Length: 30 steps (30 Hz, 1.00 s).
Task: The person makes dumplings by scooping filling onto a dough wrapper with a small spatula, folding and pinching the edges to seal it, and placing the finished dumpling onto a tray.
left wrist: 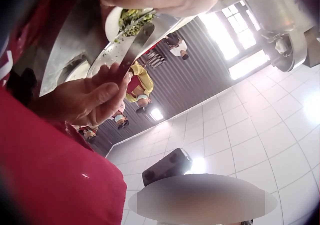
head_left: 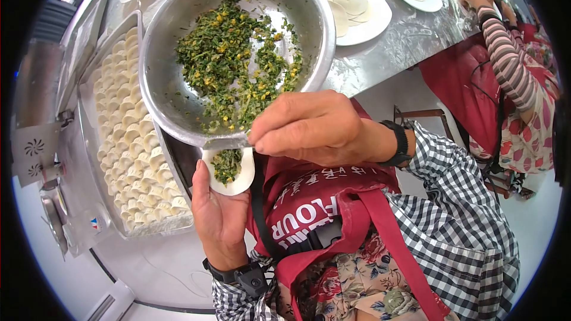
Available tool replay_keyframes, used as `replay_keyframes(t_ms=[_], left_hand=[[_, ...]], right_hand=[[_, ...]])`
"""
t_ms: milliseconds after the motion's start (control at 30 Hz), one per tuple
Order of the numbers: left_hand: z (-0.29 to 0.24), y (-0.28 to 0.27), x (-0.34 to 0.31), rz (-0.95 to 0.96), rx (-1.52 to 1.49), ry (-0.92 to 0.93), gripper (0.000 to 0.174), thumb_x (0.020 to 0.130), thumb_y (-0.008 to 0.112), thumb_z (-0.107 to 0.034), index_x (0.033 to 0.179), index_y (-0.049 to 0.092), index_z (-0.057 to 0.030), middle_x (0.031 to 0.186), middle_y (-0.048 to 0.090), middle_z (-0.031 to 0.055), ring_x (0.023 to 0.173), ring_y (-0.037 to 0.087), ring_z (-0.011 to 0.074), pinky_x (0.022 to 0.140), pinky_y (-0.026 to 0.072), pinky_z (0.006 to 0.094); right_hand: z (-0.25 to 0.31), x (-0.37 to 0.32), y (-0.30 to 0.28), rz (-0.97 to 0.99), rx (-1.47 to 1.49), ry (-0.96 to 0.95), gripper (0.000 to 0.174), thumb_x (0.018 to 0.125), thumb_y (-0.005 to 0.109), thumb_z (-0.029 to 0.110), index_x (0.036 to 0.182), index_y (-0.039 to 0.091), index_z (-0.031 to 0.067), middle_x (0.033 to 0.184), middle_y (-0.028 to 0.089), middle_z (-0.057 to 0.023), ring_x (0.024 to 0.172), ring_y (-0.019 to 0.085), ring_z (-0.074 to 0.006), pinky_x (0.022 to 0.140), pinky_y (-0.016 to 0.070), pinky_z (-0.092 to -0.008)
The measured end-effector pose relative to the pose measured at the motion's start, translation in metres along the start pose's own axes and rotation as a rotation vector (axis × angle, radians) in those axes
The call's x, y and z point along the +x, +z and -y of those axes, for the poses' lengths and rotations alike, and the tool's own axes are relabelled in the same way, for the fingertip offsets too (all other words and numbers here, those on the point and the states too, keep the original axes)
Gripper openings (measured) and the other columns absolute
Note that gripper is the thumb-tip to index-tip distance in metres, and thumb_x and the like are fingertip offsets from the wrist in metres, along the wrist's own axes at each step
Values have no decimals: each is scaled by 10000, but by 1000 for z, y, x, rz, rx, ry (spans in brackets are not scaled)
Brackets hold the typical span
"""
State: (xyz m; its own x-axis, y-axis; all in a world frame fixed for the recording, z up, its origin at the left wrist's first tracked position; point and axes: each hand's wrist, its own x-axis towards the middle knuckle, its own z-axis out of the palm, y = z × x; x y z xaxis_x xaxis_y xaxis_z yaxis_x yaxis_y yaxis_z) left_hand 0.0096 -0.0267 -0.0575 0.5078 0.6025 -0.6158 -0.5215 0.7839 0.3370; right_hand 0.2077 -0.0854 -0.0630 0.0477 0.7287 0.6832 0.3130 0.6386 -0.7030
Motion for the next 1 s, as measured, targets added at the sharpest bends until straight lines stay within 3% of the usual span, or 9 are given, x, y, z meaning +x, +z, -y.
replay_keyframes(t_ms=[333, 400, 533, 600, 733, 833, 967, 1000], left_hand=[[-1, 1, 0, 11, 31, -8, 379, 943, 410, -236, 1246, 408, -9, 1253, 485, 127, 1148, 477, 254, 967, 397, 422], [1, 1, -1, 2, 58, -8, 385, 943, 408, -237, 1253, 401, -9, 1262, 477, 129, 1157, 470, 256, 972, 392, 422], [4, 3, -1, -9, 8, -18, 388, 943, 404, -231, 1260, 395, -7, 1274, 467, 134, 1173, 455, 263, 988, 377, 423], [5, 2, -2, -6, -18, -29, 389, 943, 404, -230, 1262, 393, -7, 1276, 466, 135, 1176, 453, 264, 993, 373, 424], [6, 1, -10, -11, -7, -11, 373, 940, 416, -221, 1241, 414, -2, 1260, 480, 140, 1169, 460, 267, 992, 373, 429], [2, 6, -17, -41, 42, 17, 359, 938, 425, -216, 1223, 429, 2, 1249, 488, 145, 1151, 478, 275, 972, 392, 442], [-2, 6, -27, -23, 82, 35, 347, 941, 407, -213, 1208, 437, 7, 1229, 498, 148, 1126, 500, 282, 940, 418, 455], [-2, 7, -29, 11, 105, 28, 349, 942, 400, -213, 1209, 434, 9, 1225, 500, 147, 1127, 499, 281, 942, 417, 452]], right_hand=[[1, -8, -2, 105, -27, -118, 111, 726, 631, -9, 833, 600, -9, 866, 621, -113, 751, 612, -245, 631, 507, -315], [7, -8, -7, 37, -23, -28, 101, 729, 615, -9, 829, 600, -12, 856, 620, -110, 748, 609, -251, 630, 509, -317], [11, -11, -11, -7, -79, -37, 98, 728, 606, 6, 825, 598, -14, 854, 616, -110, 743, 606, -254, 628, 510, -317], [9, -17, -11, 102, -95, -115, 99, 727, 604, 12, 822, 597, -16, 851, 614, -113, 745, 607, -251, 622, 509, -314], [15, -14, -11, 137, -115, -167, 94, 729, 601, 15, 818, 599, -13, 849, 616, -121, 740, 609, -251, 611, 511, -318], [15, -5, -20, 35, -107, -56, 101, 729, 612, 26, 824, 604, -6, 839, 619, -127, 732, 613, -253, 604, 509, -317], [-9, 14, -33, -45, -338, -65, 75, 726, 591, 22, 800, 593, 18, 787, 610, -106, 709, 606, -262, 583, 502, -334], [-18, 15, -36, 50, -439, -64, 47, 720, 581, 42, 762, 573, 25, 754, 596, -99, 694, 596, -265, 571, 494, -350]])
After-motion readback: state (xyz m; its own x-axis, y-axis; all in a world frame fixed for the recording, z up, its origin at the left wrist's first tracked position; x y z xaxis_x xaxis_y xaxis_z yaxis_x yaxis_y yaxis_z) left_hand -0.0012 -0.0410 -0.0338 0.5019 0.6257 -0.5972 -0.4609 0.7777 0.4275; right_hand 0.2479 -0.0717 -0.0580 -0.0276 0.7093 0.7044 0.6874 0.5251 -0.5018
